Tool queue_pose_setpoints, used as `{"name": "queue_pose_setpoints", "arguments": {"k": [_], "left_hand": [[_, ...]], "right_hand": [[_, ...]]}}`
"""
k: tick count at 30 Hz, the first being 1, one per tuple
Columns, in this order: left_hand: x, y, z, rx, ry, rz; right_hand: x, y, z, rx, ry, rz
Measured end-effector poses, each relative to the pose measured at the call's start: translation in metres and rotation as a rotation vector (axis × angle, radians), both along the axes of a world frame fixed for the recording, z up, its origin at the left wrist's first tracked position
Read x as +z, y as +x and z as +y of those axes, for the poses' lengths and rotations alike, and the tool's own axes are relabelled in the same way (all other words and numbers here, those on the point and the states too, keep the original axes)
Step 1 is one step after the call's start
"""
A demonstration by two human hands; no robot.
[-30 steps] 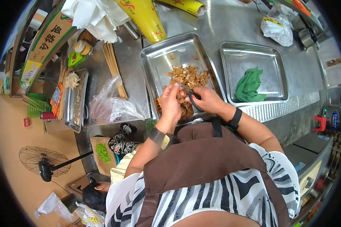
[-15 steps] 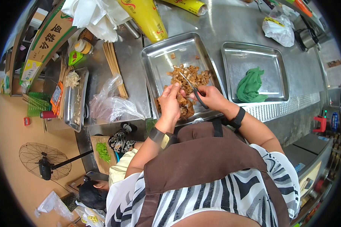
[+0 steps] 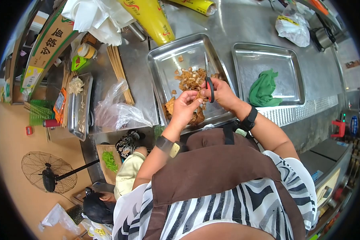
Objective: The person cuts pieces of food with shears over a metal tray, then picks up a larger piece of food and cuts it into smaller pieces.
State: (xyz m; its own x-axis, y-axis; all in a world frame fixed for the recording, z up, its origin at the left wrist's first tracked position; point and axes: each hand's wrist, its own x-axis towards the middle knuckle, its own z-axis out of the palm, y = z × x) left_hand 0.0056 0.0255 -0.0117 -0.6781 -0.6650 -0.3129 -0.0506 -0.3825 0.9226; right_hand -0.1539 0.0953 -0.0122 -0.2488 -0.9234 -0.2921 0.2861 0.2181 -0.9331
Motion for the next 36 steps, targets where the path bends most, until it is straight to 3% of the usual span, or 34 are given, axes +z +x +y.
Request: {"name": "queue_pose_setpoints", "arguments": {"k": [3, 8, 10, 14, 16, 23, 32, 36], "left_hand": [[0.003, -0.001, 0.0, 0.016, -0.09, -0.1], [0.005, -0.007, -0.001, 0.273, -0.066, 0.066], [0.006, -0.007, -0.004, 0.334, -0.071, 0.072], [0.002, -0.007, -0.008, 0.46, -0.143, 0.123], [0.0, -0.007, -0.008, 0.47, -0.169, 0.093], [0.003, -0.009, -0.004, 0.477, -0.253, 0.035], [0.002, -0.007, -0.005, 0.438, -0.135, 0.05], [0.002, -0.006, -0.007, 0.41, -0.052, 0.095]], "right_hand": [[-0.001, 0.0, -0.002, -0.024, -0.03, 0.025], [0.007, -0.002, -0.003, -0.048, -0.072, 0.058], [0.007, -0.007, 0.002, 0.063, 0.025, 0.262], [0.022, 0.001, 0.019, 0.197, 0.014, 0.387], [0.019, 0.005, 0.021, 0.356, -0.028, 0.616], [0.025, 0.012, 0.02, 0.374, 0.137, 0.605], [0.025, 0.017, 0.021, 0.271, 0.053, 0.401], [0.015, 0.015, 0.022, 0.27, 0.025, 0.456]]}}
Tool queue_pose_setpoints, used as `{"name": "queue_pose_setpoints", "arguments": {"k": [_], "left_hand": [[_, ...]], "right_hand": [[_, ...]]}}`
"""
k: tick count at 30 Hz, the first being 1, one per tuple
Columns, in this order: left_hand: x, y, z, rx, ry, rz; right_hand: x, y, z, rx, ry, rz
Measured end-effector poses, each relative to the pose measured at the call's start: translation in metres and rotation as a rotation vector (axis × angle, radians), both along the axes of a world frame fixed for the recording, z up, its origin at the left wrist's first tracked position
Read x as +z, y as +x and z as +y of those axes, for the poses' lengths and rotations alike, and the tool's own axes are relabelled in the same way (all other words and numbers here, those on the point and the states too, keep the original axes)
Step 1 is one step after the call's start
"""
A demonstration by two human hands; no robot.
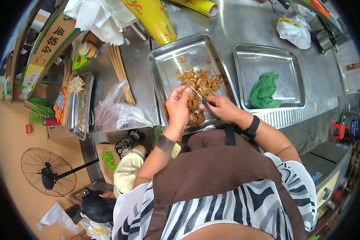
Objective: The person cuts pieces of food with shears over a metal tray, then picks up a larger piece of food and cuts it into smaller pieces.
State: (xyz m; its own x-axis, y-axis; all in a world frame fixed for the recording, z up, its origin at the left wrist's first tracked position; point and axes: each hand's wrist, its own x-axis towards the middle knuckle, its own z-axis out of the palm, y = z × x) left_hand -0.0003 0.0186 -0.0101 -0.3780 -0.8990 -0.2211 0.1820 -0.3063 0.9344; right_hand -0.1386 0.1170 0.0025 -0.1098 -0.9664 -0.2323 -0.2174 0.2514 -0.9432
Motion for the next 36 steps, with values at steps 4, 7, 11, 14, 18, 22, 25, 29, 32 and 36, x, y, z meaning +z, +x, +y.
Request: {"name": "queue_pose_setpoints", "arguments": {"k": [4, 7, 11, 14, 18, 22, 25, 29, 32, 36], "left_hand": [[0.0, 0.002, -0.001, -0.034, 0.079, 0.06], [-0.005, 0.003, 0.001, -0.081, 0.091, 0.054], [-0.003, -0.001, 0.006, -0.208, 0.064, -0.017], [-0.003, 0.0, 0.007, -0.292, 0.138, -0.017], [0.003, 0.0, 0.008, -0.316, 0.116, -0.017], [0.003, 0.002, 0.009, -0.329, 0.002, -0.003], [-0.003, 0.008, 0.007, -0.37, -0.048, -0.092], [-0.004, 0.007, 0.006, -0.343, -0.007, -0.114], [-0.009, 0.006, 0.005, -0.279, 0.011, -0.027], [-0.009, 0.008, -0.001, -0.185, 0.162, 0.111]], "right_hand": [[-0.008, -0.004, -0.001, 0.001, 0.027, 0.009], [0.002, -0.003, -0.005, -0.086, 0.057, -0.157], [0.005, -0.007, -0.014, -0.18, 0.003, -0.414], [0.001, -0.012, -0.021, -0.2, -0.018, -0.441], [-0.005, -0.017, -0.025, -0.148, 0.066, -0.471], [-0.001, -0.015, -0.024, -0.141, 0.097, -0.449], [0.0, -0.015, -0.027, -0.202, 0.087, -0.472], [-0.007, -0.019, -0.028, -0.21, 0.056, -0.474], [-0.003, -0.016, -0.027, -0.211, 0.009, -0.461], [0.01, -0.018, -0.015, -0.136, 0.001, -0.21]]}}
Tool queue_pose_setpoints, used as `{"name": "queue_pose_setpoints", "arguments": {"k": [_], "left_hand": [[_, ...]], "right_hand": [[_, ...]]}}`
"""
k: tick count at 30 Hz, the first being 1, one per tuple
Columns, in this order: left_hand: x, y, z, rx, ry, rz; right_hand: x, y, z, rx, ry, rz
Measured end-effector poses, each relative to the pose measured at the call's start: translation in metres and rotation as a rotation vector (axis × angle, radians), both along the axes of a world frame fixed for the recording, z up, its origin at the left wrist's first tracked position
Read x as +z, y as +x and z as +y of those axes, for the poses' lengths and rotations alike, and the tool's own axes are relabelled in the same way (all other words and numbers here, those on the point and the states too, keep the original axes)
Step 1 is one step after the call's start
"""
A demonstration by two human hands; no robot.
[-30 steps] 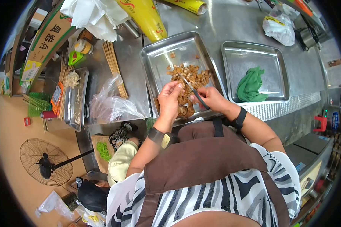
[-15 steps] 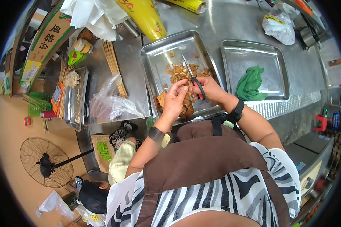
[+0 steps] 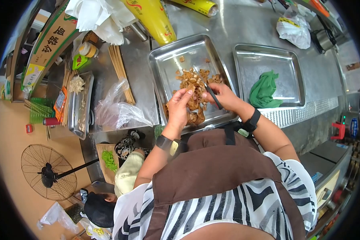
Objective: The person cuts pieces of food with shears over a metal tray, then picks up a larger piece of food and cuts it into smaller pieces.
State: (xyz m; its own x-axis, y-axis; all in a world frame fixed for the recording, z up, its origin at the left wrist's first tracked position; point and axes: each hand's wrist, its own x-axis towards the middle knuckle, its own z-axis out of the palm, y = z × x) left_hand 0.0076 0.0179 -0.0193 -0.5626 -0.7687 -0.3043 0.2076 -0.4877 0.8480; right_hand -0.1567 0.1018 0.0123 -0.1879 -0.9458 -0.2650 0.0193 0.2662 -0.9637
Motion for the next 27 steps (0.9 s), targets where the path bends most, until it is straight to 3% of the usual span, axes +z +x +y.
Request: {"name": "queue_pose_setpoints", "arguments": {"k": [5, 27], "left_hand": [[0.004, -0.002, 0.0, 0.047, 0.068, 0.034], [0.011, 0.0, -0.003, -0.028, 0.052, -0.002]], "right_hand": [[-0.013, 0.001, 0.019, 0.269, 0.064, 0.249], [-0.012, 0.006, 0.017, 0.151, -0.034, 0.566]]}}
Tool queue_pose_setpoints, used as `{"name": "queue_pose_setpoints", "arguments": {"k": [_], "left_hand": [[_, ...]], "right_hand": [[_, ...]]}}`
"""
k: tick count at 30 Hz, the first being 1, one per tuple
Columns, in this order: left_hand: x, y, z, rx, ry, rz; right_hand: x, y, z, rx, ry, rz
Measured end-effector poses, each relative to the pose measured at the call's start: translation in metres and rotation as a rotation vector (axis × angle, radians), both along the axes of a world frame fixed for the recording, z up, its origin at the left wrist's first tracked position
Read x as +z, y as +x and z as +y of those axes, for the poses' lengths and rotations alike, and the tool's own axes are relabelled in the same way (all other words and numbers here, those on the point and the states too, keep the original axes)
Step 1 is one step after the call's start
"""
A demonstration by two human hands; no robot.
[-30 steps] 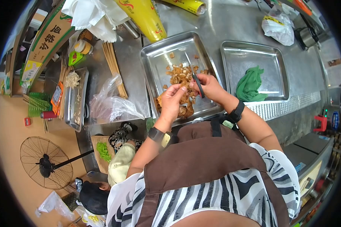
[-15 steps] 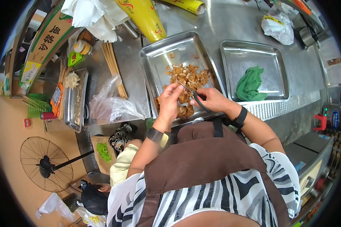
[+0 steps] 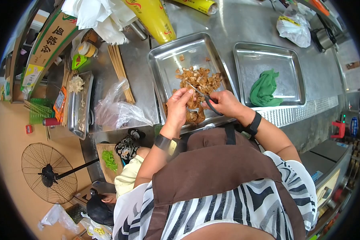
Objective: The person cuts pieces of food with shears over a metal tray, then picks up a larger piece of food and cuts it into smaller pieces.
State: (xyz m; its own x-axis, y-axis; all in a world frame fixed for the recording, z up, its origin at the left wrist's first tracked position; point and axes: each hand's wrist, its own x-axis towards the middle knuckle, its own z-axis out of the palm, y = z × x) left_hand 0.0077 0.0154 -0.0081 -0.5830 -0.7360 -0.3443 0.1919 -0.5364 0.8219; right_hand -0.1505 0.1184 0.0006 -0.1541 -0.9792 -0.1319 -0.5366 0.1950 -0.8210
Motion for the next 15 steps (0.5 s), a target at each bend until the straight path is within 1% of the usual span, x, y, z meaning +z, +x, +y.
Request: {"name": "queue_pose_setpoints", "arguments": {"k": [2, 3, 5, 7, 9, 12, 14, 15], "left_hand": [[-0.003, 0.001, 0.0, -0.058, -0.052, -0.089], [0.0, 0.0, 0.002, -0.058, -0.052, -0.089], [0.007, -0.003, 0.007, -0.109, -0.104, -0.107], [-0.002, -0.003, 0.007, -0.138, -0.095, -0.088], [-0.005, -0.002, 0.005, -0.163, -0.088, -0.071], [-0.01, 0.002, 0.003, -0.202, -0.079, -0.087], [-0.02, 0.0, 0.004, -0.129, -0.12, -0.083], [-0.014, -0.001, 0.005, -0.128, -0.121, -0.083]], "right_hand": [[-0.015, -0.003, -0.002, -0.078, 0.043, -0.206], [-0.011, -0.003, -0.005, -0.079, 0.043, -0.206], [0.001, -0.001, -0.012, -0.184, 0.069, -0.649], [0.001, -0.003, -0.018, -0.154, 0.025, -0.669], [0.005, -0.004, -0.022, -0.096, 0.063, -0.757], [0.0, -0.004, -0.023, -0.082, 0.075, -0.796], [0.008, -0.005, -0.023, -0.112, 0.105, -0.756], [0.013, -0.006, -0.023, -0.14, 0.133, -0.714]]}}
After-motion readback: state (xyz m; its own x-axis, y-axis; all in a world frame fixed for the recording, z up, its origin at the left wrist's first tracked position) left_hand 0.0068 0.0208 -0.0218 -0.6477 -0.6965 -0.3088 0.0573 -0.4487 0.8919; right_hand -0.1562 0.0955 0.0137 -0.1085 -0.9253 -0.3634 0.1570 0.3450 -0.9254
